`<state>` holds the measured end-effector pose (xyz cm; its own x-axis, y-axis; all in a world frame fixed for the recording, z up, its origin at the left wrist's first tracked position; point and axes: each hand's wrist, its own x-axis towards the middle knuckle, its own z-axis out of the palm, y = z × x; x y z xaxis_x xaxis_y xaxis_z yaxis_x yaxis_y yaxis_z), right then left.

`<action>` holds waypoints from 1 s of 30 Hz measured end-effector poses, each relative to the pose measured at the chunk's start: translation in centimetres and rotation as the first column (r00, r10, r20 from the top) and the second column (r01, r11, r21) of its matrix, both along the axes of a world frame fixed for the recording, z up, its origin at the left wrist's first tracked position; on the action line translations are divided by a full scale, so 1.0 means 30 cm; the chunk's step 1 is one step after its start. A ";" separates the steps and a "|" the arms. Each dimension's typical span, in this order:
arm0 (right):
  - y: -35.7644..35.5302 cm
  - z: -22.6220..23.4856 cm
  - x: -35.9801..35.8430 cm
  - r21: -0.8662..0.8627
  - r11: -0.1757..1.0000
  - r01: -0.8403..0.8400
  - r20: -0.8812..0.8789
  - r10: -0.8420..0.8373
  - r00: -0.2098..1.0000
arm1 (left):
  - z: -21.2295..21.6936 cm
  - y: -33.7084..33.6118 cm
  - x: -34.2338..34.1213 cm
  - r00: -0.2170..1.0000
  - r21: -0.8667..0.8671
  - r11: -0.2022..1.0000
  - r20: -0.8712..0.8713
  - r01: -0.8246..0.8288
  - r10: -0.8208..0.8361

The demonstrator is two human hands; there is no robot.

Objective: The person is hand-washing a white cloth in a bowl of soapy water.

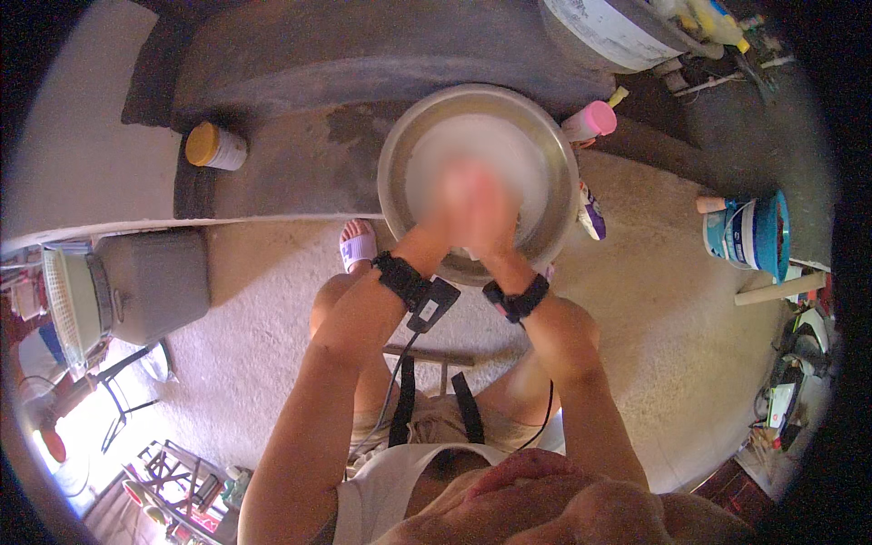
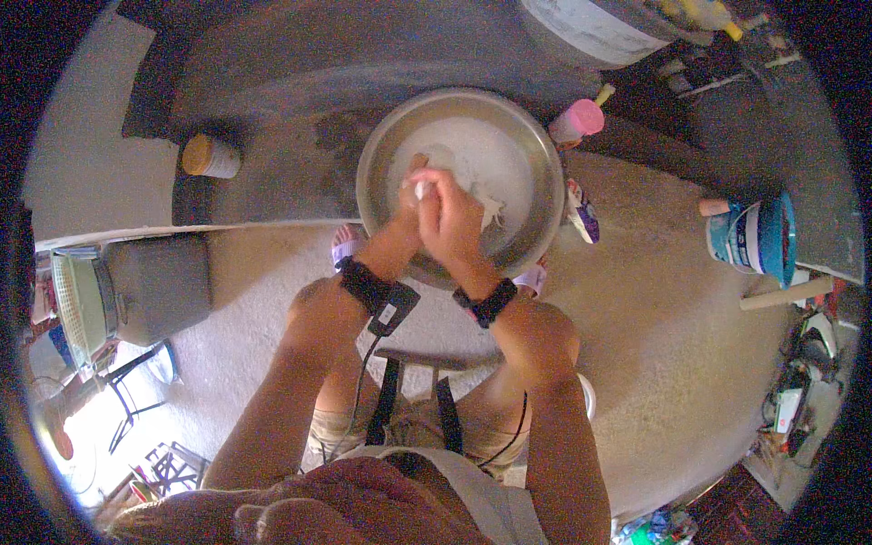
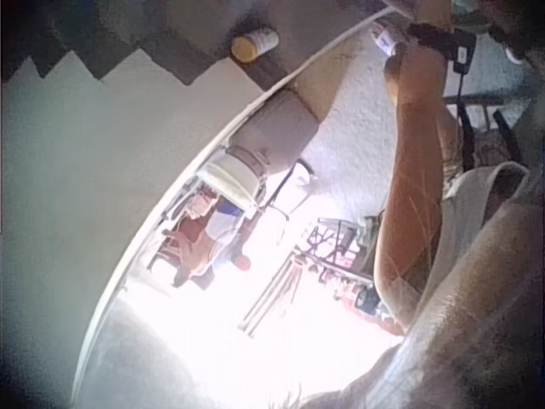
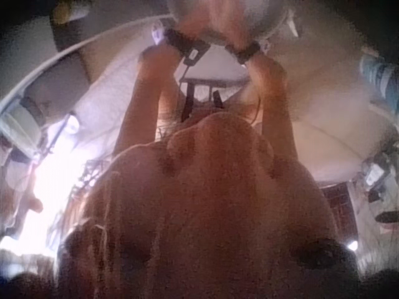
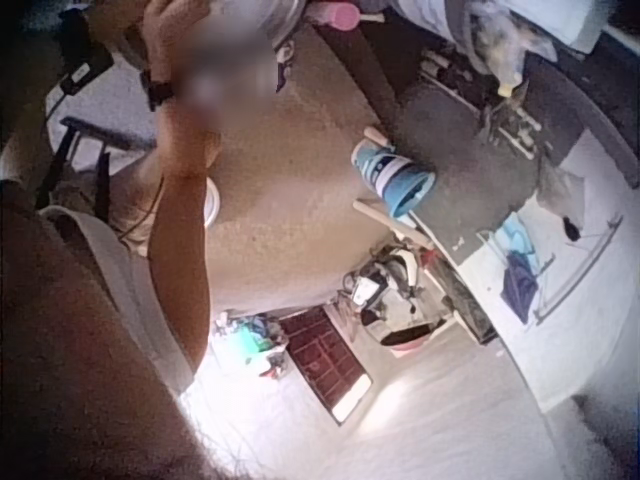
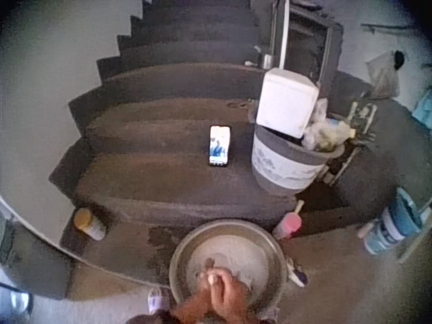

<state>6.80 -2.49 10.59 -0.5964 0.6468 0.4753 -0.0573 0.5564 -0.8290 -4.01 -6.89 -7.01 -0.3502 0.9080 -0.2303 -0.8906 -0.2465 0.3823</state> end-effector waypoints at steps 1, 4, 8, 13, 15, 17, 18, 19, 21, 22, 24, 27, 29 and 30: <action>0.085 -0.100 0.102 0.016 0.998 0.058 0.084 -0.059 0.995 | 0.103 0.094 0.171 0.987 -0.261 0.965 -0.158 -0.005 -0.037; 0.284 -0.210 0.227 -0.179 0.898 0.401 0.495 -0.270 0.826 | 0.368 0.192 0.362 0.589 -0.624 0.759 -0.689 -0.184 -0.423; 0.122 -0.154 0.129 -0.103 0.973 0.207 0.260 -0.175 0.950 | 0.315 0.179 0.255 0.997 -0.705 0.709 -0.068 -0.017 -0.043; 0.190 -0.179 0.191 -0.044 0.976 0.211 0.270 -0.192 0.943 | 0.425 0.205 0.317 0.992 -0.679 0.732 -0.119 -0.056 -0.034; 0.246 -0.192 0.175 -0.200 0.914 0.354 0.450 -0.235 0.862 | 0.385 0.195 0.297 0.994 -0.632 0.773 -0.112 -0.054 -0.022; 0.205 -0.194 0.135 -0.223 0.910 0.349 0.437 -0.226 0.870 | 0.305 0.174 0.257 0.996 -0.533 0.844 -0.091 -0.053 0.005; 0.156 -0.179 0.121 -0.123 0.958 0.259 0.301 -0.212 0.930 | 0.282 0.169 0.237 0.997 -0.480 0.876 -0.080 -0.054 0.018; 0.110 -0.163 0.107 -0.009 0.984 0.179 0.161 -0.175 0.971 | 0.259 0.162 0.217 0.997 -0.425 0.903 -0.069 -0.058 0.031; 0.086 -0.130 0.117 0.003 0.989 0.145 0.125 -0.144 0.982 | 0.267 0.154 0.215 0.997 -0.403 0.914 -0.071 -0.032 0.003; 0.098 -0.131 0.119 0.007 0.990 0.144 0.155 -0.143 0.977 | 0.272 0.151 0.213 0.997 -0.381 0.925 -0.078 -0.009 -0.022; 0.162 -0.149 0.145 0.006 0.981 0.193 0.281 -0.187 0.941 | 0.343 0.184 0.263 0.994 -0.507 0.862 -0.101 -0.015 -0.042; 0.253 -0.180 0.168 -0.173 0.929 0.327 0.433 -0.227 0.873 | 0.412 0.196 0.325 0.859 -0.669 0.713 -0.473 -0.207 -0.194; 0.190 -0.173 0.159 -0.096 0.940 0.327 0.430 -0.257 0.866 | 0.361 0.214 0.301 0.991 -0.653 0.754 -0.133 -0.070 -0.023; 0.131 -0.145 0.126 -0.060 0.970 0.237 0.268 -0.213 0.940 | 0.286 0.192 0.243 0.988 -0.653 0.751 -0.151 -0.098 -0.003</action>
<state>10.58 1.45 6.22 -0.5249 0.8110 0.2583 0.2831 0.4526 -0.8456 3.28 -1.13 1.55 -0.4617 0.5304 -0.7110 -0.8120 0.0700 0.5795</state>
